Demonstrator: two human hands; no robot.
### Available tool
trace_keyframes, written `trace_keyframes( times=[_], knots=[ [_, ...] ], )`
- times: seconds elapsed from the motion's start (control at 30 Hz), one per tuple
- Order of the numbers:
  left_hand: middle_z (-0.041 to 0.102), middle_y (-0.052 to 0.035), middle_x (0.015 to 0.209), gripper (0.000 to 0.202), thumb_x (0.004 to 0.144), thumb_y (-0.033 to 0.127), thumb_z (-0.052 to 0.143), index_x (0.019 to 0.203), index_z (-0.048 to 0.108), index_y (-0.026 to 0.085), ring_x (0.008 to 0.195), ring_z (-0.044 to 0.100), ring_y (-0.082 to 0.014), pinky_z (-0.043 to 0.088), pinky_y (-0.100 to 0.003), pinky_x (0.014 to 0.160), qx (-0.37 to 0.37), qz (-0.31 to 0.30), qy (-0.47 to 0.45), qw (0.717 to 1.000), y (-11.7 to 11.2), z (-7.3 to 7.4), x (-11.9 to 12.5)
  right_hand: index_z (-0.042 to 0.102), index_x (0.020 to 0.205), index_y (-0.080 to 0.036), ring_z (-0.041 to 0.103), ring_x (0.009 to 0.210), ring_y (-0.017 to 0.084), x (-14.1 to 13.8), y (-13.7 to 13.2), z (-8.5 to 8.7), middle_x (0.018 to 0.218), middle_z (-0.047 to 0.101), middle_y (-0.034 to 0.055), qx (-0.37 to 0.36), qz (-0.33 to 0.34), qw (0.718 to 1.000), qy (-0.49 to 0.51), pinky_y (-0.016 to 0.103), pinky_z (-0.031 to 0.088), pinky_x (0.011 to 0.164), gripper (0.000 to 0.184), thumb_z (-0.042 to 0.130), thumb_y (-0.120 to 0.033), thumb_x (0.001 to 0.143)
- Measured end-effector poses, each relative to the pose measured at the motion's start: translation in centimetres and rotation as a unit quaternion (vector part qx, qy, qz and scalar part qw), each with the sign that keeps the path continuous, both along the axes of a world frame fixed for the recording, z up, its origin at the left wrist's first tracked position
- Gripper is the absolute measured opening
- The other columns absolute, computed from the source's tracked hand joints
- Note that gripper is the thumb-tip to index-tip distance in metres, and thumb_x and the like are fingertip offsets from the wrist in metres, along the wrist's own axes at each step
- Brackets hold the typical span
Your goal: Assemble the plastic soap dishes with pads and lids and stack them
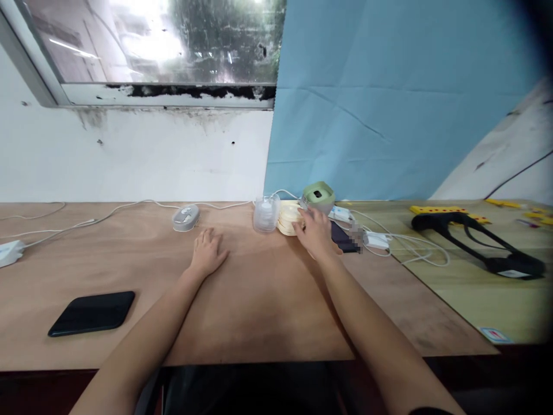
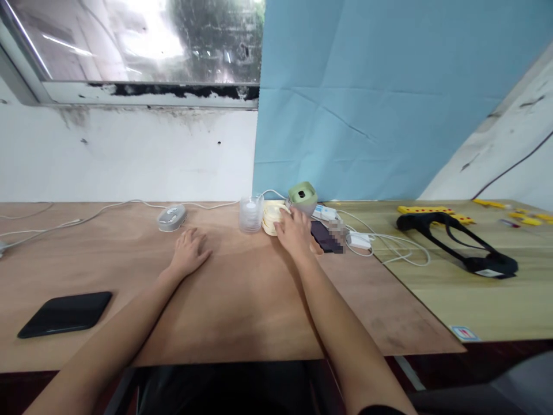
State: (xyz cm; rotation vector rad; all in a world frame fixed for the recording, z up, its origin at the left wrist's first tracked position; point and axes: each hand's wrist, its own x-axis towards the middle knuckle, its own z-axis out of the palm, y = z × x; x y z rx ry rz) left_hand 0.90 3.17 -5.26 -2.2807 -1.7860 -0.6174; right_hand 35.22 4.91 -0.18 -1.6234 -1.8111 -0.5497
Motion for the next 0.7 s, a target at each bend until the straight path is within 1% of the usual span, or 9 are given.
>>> trace_keyframes(
  times=[0.1,0.2,0.3,0.4,0.57,0.63,0.7],
  knots=[
    [0.039,-0.0168,0.141,0.054,0.080,0.051,0.056,0.125,0.055,0.021,0.133,0.031,-0.0358,0.031,-0.050,0.105,-0.020,-0.035,0.002,0.999,-0.6,-0.3,0.4,0.059,0.122,-0.021,0.046,0.111,0.031,0.2,0.7,-0.5,0.125,0.054,0.0128,-0.009,0.015,1.000,0.011,0.043,0.035,0.091,0.038,0.044,-0.036,0.089],
    [0.041,-0.0169,0.139,0.055,0.081,0.052,0.055,0.126,0.054,0.021,0.131,0.034,-0.0348,0.031,-0.050,0.104,-0.039,-0.046,-0.006,0.998,-1.1,-0.3,0.2,0.064,0.108,-0.019,0.050,0.103,0.027,0.8,0.6,-1.0,0.115,0.060,0.0116,-0.002,0.031,0.999,0.042,0.040,0.037,0.089,0.031,0.041,-0.029,0.091],
    [0.041,-0.0162,0.139,0.054,0.082,0.052,0.054,0.126,0.055,0.021,0.129,0.036,-0.0341,0.032,-0.050,0.103,-0.051,-0.050,-0.013,0.997,-1.3,-0.3,-0.1,0.063,0.100,-0.018,0.051,0.099,0.026,1.2,0.2,-1.0,0.105,0.063,0.0111,0.013,0.040,0.997,0.065,0.037,0.037,0.088,0.026,0.039,-0.024,0.091],
    [0.043,-0.0160,0.138,0.053,0.083,0.051,0.053,0.125,0.055,0.020,0.127,0.038,-0.0341,0.033,-0.050,0.103,-0.061,-0.061,-0.018,0.996,-1.2,-0.3,-0.2,0.060,0.100,-0.017,0.052,0.098,0.025,1.3,0.1,-0.7,0.101,0.063,0.0113,0.012,0.055,0.996,0.068,0.037,0.037,0.087,0.024,0.038,-0.024,0.092],
    [0.045,-0.0155,0.137,0.052,0.083,0.051,0.052,0.126,0.055,0.020,0.126,0.040,-0.0332,0.034,-0.049,0.103,-0.074,-0.073,-0.018,0.994,-1.0,-0.3,-0.2,0.056,0.103,-0.017,0.050,0.104,0.027,1.0,-0.1,-0.6,0.108,0.060,0.0132,-0.016,0.074,0.996,0.048,0.039,0.037,0.091,0.022,0.041,-0.029,0.091],
    [0.045,-0.0147,0.137,0.052,0.083,0.050,0.052,0.126,0.055,0.021,0.125,0.041,-0.0328,0.034,-0.049,0.103,-0.080,-0.073,-0.015,0.994,-0.9,-0.3,-0.3,0.055,0.103,-0.017,0.050,0.105,0.027,0.8,-0.3,-0.5,0.108,0.060,0.0137,-0.022,0.075,0.995,0.056,0.040,0.037,0.091,0.022,0.040,-0.028,0.091],
    [0.045,-0.0142,0.137,0.051,0.084,0.050,0.051,0.125,0.055,0.021,0.125,0.041,-0.0327,0.035,-0.048,0.103,-0.085,-0.073,-0.016,0.994,-0.9,-0.3,-0.3,0.053,0.103,-0.017,0.051,0.106,0.027,0.6,-0.5,-0.4,0.110,0.059,0.0145,-0.012,0.085,0.993,0.079,0.040,0.038,0.091,0.022,0.038,-0.029,0.092]
  ],
)
